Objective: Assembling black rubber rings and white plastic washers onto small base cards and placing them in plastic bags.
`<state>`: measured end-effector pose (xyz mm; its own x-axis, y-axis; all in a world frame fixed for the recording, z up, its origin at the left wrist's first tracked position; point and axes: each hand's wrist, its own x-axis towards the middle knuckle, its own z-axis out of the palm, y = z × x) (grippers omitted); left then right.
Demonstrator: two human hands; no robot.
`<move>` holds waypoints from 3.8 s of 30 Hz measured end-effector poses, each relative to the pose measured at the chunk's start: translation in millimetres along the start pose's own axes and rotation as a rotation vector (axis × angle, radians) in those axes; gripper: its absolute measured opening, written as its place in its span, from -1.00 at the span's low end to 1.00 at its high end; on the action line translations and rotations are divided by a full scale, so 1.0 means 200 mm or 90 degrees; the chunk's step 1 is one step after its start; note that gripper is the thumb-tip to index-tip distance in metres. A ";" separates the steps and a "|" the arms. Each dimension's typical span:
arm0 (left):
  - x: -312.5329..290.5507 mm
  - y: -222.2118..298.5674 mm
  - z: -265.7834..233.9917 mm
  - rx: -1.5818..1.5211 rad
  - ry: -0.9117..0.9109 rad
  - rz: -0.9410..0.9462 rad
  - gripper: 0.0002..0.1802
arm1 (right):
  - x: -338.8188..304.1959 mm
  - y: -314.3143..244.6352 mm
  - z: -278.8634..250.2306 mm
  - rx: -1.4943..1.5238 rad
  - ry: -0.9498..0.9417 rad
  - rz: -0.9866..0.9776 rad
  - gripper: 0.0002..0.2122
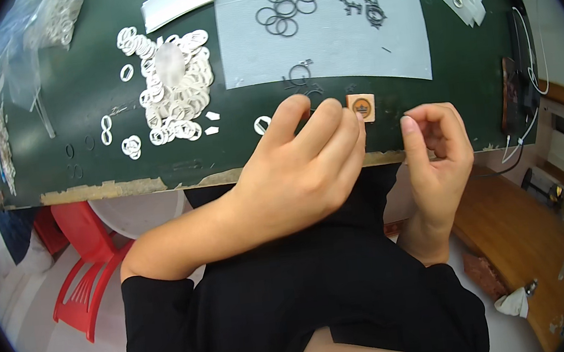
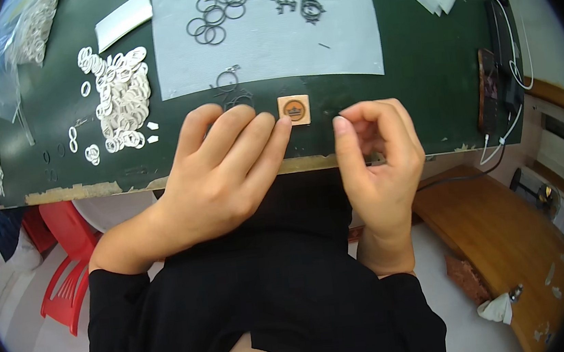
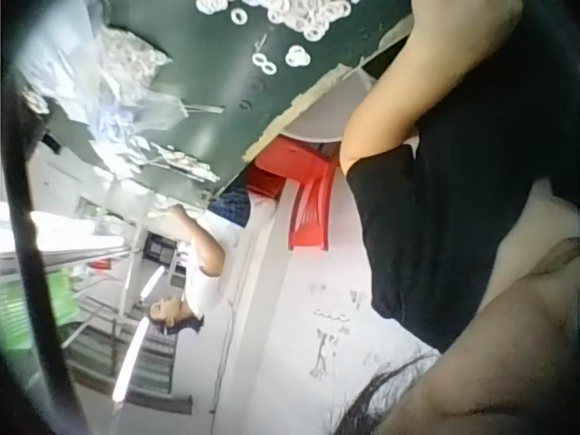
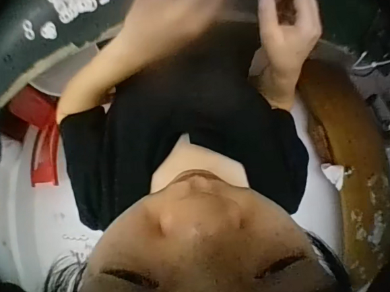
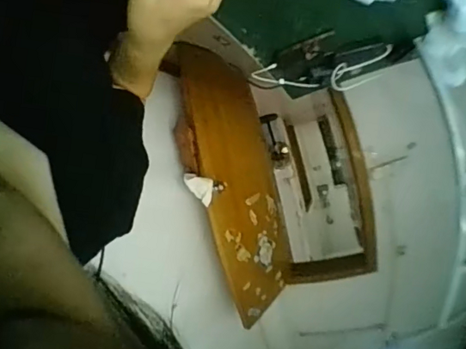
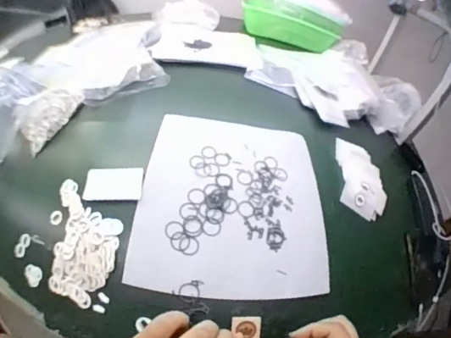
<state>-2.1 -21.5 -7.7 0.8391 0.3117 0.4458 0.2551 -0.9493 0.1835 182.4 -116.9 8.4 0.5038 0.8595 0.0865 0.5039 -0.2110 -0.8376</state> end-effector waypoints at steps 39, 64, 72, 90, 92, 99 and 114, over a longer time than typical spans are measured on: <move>-0.10 0.00 -0.08 -0.522 0.031 -0.277 -0.78 | -0.09 -0.02 0.05 0.112 -0.132 -0.046 -0.94; 0.04 -0.01 0.08 -0.231 0.121 -0.015 -0.59 | -0.02 -0.04 0.02 0.207 -0.251 0.144 -0.97; 0.03 -0.08 0.04 -0.145 0.069 -0.083 -0.61 | 0.15 -0.02 0.01 0.053 -0.237 0.130 -0.92; 0.02 -0.09 0.08 -0.131 0.077 -0.047 -0.59 | 0.16 -0.01 0.04 0.034 -0.242 0.106 -0.91; 0.01 -0.08 0.08 -0.131 0.078 -0.048 -0.59 | 0.16 -0.01 0.03 0.028 -0.246 0.101 -0.92; 0.01 -0.08 0.08 -0.130 0.036 -0.053 -0.58 | 0.16 -0.01 0.05 0.007 -0.223 0.091 -0.90; 0.02 -0.07 0.08 -0.121 0.018 -0.079 -0.51 | 0.14 0.01 0.06 0.079 -0.207 0.104 -0.80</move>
<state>5.6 -6.7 -23.4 0.7928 0.4287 0.4333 0.2576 -0.8799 0.3993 188.2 -87.9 2.6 0.3122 0.9260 -0.2121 0.3359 -0.3164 -0.8872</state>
